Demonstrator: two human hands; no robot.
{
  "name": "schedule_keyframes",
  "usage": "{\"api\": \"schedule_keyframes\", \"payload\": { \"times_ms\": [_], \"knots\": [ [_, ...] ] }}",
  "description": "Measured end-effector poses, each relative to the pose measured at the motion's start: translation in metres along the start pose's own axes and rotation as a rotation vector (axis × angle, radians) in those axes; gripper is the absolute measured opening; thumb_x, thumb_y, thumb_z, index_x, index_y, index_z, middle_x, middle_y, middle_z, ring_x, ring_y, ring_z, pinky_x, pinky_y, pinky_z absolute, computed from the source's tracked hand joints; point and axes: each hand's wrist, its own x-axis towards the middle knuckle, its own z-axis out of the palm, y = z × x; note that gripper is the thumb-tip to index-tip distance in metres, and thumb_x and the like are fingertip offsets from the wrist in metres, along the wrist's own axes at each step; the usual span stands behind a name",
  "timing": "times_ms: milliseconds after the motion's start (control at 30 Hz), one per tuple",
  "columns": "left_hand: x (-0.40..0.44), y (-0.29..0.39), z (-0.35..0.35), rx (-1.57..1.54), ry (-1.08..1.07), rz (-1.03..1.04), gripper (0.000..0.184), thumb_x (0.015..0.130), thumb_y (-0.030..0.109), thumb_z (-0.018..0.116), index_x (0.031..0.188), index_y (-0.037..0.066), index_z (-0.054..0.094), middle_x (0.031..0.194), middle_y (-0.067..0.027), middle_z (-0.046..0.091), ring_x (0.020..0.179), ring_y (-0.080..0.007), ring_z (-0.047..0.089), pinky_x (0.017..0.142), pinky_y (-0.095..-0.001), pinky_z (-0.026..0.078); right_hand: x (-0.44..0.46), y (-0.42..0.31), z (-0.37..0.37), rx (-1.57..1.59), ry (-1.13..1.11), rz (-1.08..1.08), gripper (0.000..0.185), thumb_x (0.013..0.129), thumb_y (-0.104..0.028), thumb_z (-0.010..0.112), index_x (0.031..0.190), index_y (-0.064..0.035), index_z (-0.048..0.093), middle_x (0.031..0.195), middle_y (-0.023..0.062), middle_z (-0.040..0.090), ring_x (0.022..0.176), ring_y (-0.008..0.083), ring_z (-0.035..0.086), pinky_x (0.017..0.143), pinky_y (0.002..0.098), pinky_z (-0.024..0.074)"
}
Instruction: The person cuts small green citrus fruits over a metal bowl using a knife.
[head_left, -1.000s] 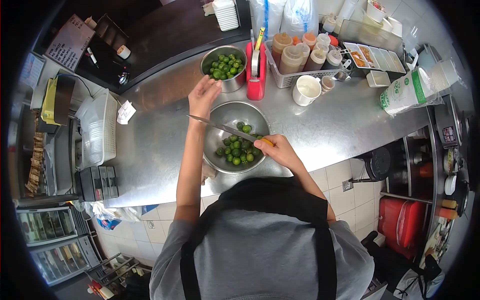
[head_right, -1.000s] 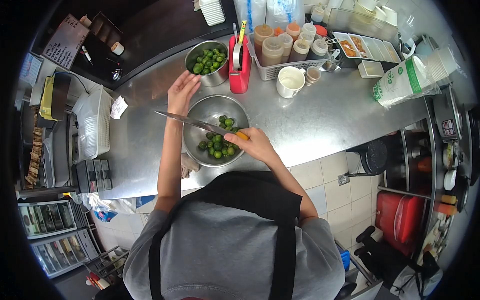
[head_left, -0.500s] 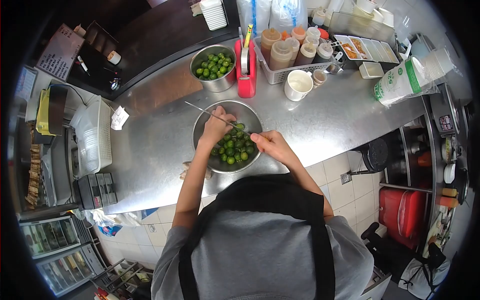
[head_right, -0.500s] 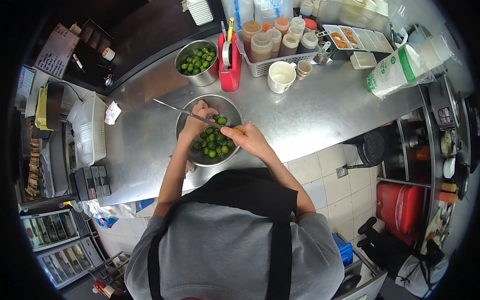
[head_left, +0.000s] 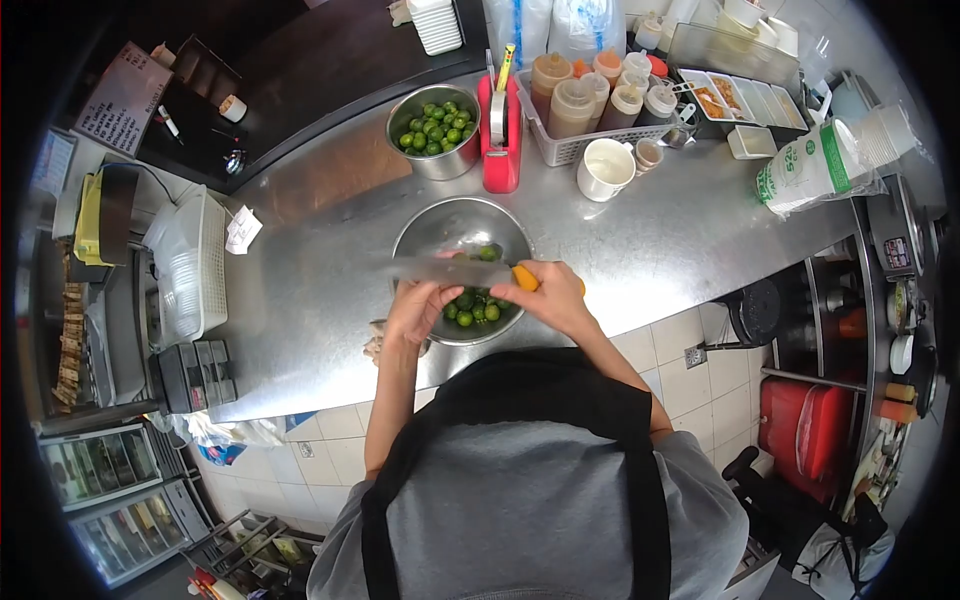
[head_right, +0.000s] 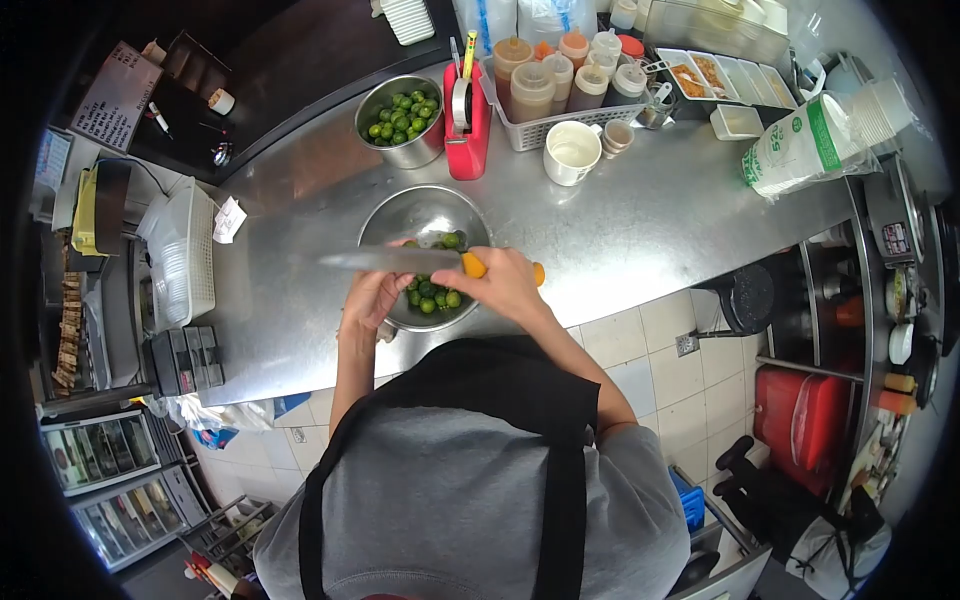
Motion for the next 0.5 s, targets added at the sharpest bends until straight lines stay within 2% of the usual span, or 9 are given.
{"api": "schedule_keyframes", "payload": {
  "times_ms": [67, 100, 233, 500],
  "knots": [
    [-0.01, -0.007, 0.004, -0.081, 0.033, 0.008, 0.04, 0.085, 0.014, 0.058, 0.118, -0.006, 0.048, 0.107, -0.0144, 0.059, 0.092, -0.0178, 0.061, 0.08, -0.0273, 0.052, -0.001, -0.005, 0.005, -0.077, 0.03, -0.112, 0.063, 0.061, -0.063, 0.068, 0.059, -0.0013, 0.057, 0.051, 0.0132, 0.055, 0.051, 0.0296, 0.057, 0.049, 0.0368, 0.0415],
    [-0.013, -0.012, 0.0, -0.052, -0.02, 0.045, 0.043, 0.086, 0.016, 0.057, 0.12, -0.007, 0.044, 0.11, -0.0151, 0.057, 0.098, -0.0181, 0.059, 0.084, -0.028, 0.05, -0.001, -0.007, 0.007, -0.114, 0.049, -0.174, 0.063, 0.059, -0.063, 0.069, 0.059, -0.0014, 0.056, 0.052, 0.0135, 0.055, 0.051, 0.0299, 0.057, 0.049, 0.037, 0.0421],
    [-0.019, -0.021, -0.001, -0.145, 0.0, 0.054, 0.039, 0.086, 0.013, 0.055, 0.119, -0.007, 0.046, 0.11, -0.0151, 0.057, 0.097, -0.0182, 0.059, 0.086, -0.0277, 0.049, 0.0, -0.009, 0.013, -0.198, 0.103, -0.32, 0.062, 0.056, -0.061, 0.072, 0.057, -0.0021, 0.055, 0.055, 0.0145, 0.057, 0.052, 0.0297, 0.058, 0.051, 0.0376, 0.0435],
    [-0.025, -0.02, 0.015, -0.192, 0.088, 0.103, 0.029, 0.087, 0.011, 0.051, 0.111, -0.006, 0.052, 0.099, -0.0143, 0.061, 0.091, -0.0191, 0.061, 0.083, -0.029, 0.05, 0.0, -0.015, 0.014, -0.174, 0.132, -0.401, 0.062, 0.053, -0.062, 0.074, 0.058, -0.0021, 0.056, 0.056, 0.0152, 0.057, 0.052, 0.0303, 0.058, 0.051, 0.0384, 0.0437]
  ]
}}
